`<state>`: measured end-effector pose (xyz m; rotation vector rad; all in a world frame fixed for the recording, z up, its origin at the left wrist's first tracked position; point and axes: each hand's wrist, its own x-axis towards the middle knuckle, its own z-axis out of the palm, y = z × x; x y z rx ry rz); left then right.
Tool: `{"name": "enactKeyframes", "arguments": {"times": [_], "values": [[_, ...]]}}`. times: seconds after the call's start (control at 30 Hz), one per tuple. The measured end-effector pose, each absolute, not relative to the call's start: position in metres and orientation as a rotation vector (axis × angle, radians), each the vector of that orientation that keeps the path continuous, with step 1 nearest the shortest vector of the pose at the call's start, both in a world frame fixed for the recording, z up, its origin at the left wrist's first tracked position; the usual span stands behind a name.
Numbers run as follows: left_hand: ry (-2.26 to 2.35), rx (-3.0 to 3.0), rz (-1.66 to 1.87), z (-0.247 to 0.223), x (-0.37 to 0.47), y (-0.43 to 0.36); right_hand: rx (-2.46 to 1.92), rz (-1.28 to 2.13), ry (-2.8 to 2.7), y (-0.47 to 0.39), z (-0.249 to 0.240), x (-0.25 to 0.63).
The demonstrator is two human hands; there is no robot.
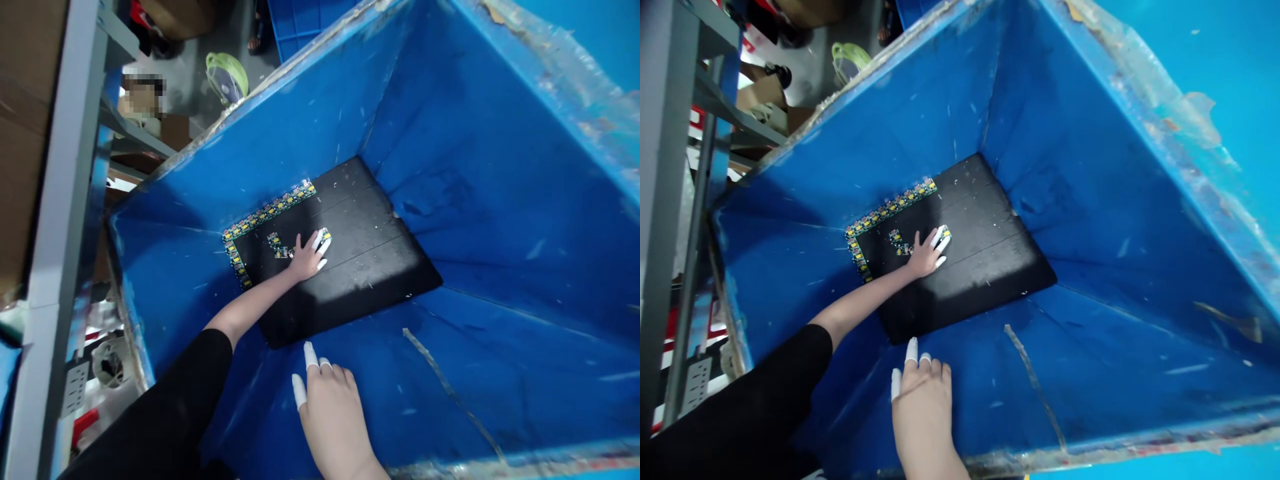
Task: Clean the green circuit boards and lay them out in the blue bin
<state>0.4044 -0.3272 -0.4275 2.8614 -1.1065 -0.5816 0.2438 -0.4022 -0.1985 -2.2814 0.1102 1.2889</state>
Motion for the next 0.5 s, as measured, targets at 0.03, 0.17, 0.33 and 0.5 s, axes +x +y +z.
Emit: {"name": "enactKeyframes", "arguments": {"times": [0.03,0.17,0.33,0.5], "values": [[-1.132,2.848,-0.574,-0.427,0.417,-0.331,-2.291,1.281,0.107,-0.402,-0.199,0.243],[-1.179,2.832,-0.533,-0.425,0.470,-0.348,-2.301,1.312,0.084,-0.399,-0.199,0.243],[-1.194,2.833,-0.504,-0.428,0.524,-0.365,-2.249,1.325,0.097,-0.399,-0.202,0.244],[-1.219,2.843,-0.491,-0.434,0.558,-0.365,-2.198,1.395,0.098,-0.402,-0.199,0.247]]}}
